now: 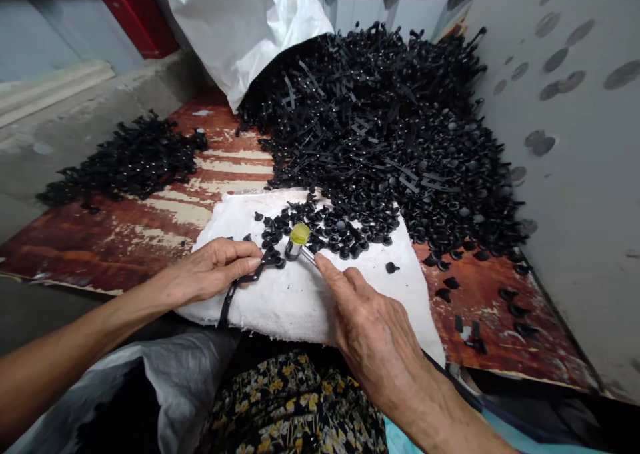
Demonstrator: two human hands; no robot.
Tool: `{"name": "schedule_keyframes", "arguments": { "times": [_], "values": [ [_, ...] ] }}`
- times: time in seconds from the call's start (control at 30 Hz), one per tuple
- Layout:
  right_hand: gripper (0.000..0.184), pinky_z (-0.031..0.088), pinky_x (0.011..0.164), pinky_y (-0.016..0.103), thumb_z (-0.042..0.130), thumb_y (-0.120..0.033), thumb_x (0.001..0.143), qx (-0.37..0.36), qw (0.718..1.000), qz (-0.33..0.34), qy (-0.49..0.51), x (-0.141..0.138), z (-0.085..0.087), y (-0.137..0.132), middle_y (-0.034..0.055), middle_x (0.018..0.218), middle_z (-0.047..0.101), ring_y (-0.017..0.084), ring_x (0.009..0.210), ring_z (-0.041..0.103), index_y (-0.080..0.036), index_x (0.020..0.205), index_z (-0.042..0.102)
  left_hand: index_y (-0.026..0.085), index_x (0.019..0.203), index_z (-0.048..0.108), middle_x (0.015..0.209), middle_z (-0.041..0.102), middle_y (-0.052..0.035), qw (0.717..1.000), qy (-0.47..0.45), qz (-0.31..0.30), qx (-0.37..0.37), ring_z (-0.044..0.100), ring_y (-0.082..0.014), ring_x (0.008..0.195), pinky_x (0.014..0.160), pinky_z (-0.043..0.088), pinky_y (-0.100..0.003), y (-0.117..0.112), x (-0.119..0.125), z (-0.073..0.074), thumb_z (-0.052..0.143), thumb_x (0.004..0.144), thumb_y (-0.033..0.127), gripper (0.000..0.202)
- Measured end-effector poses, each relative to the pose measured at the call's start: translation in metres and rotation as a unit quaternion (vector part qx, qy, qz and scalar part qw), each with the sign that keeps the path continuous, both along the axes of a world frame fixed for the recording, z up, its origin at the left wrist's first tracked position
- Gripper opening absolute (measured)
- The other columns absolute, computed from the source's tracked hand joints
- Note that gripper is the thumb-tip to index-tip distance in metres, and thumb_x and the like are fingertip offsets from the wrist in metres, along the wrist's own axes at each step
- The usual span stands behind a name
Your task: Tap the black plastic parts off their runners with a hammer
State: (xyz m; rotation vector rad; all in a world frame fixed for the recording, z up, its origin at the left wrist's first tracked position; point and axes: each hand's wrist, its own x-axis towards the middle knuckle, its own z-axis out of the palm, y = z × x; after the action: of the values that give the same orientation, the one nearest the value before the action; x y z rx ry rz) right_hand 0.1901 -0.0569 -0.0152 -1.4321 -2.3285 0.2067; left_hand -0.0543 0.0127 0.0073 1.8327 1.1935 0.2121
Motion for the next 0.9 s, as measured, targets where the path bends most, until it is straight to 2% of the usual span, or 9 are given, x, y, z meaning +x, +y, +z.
{"name": "schedule_keyframes", "arguments": {
  "times": [0.4,0.63,0.73,0.9],
  "values": [
    [0.059,0.055,0.051,0.03,0.034,-0.004,0.087,-0.017,1.0,0.0,0.005,0.002,-0.002,-0.001,0.0075,0.086,0.067,0.02,0.065,0.069,-0.021,0.142,0.044,0.018,0.059,0.044,0.055,0.036,0.0045,0.999,0.026,0.006,-0.023,0.032,-0.0089,0.054,0.05,0.026,-0.02,0.006,0.001,0.007,0.045,0.079,0.032,0.024],
    [0.051,0.057,0.056,0.032,0.034,-0.006,0.088,-0.02,0.999,0.003,0.039,0.0,0.0,0.001,0.0105,0.086,0.066,0.019,0.06,0.067,-0.011,0.136,0.051,0.019,0.058,0.04,0.054,0.032,0.0054,0.999,0.032,0.014,0.001,0.028,-0.0079,0.05,0.046,0.019,-0.022,0.005,0.002,0.002,0.045,0.078,0.027,0.022],
    [0.051,0.058,0.061,0.032,0.035,-0.005,0.089,-0.004,0.997,0.0,0.071,-0.002,0.003,0.003,0.0096,0.086,0.066,0.018,0.063,0.066,-0.013,0.138,0.05,0.019,0.057,0.04,0.053,0.031,0.0057,0.999,0.028,0.016,-0.01,0.026,-0.0076,0.049,0.045,0.017,-0.022,0.007,0.003,0.001,0.046,0.076,0.024,0.02],
    [0.057,0.056,0.057,0.027,0.036,-0.002,0.087,0.024,0.997,0.036,0.06,-0.009,0.006,0.004,0.0065,0.084,0.063,0.015,0.061,0.064,-0.018,0.142,0.046,0.018,0.06,0.047,0.052,0.039,0.0049,0.999,0.019,0.017,-0.036,0.033,-0.0086,0.049,0.045,0.022,-0.022,0.01,0.001,0.0,0.047,0.074,0.028,0.017]
  ]
}}
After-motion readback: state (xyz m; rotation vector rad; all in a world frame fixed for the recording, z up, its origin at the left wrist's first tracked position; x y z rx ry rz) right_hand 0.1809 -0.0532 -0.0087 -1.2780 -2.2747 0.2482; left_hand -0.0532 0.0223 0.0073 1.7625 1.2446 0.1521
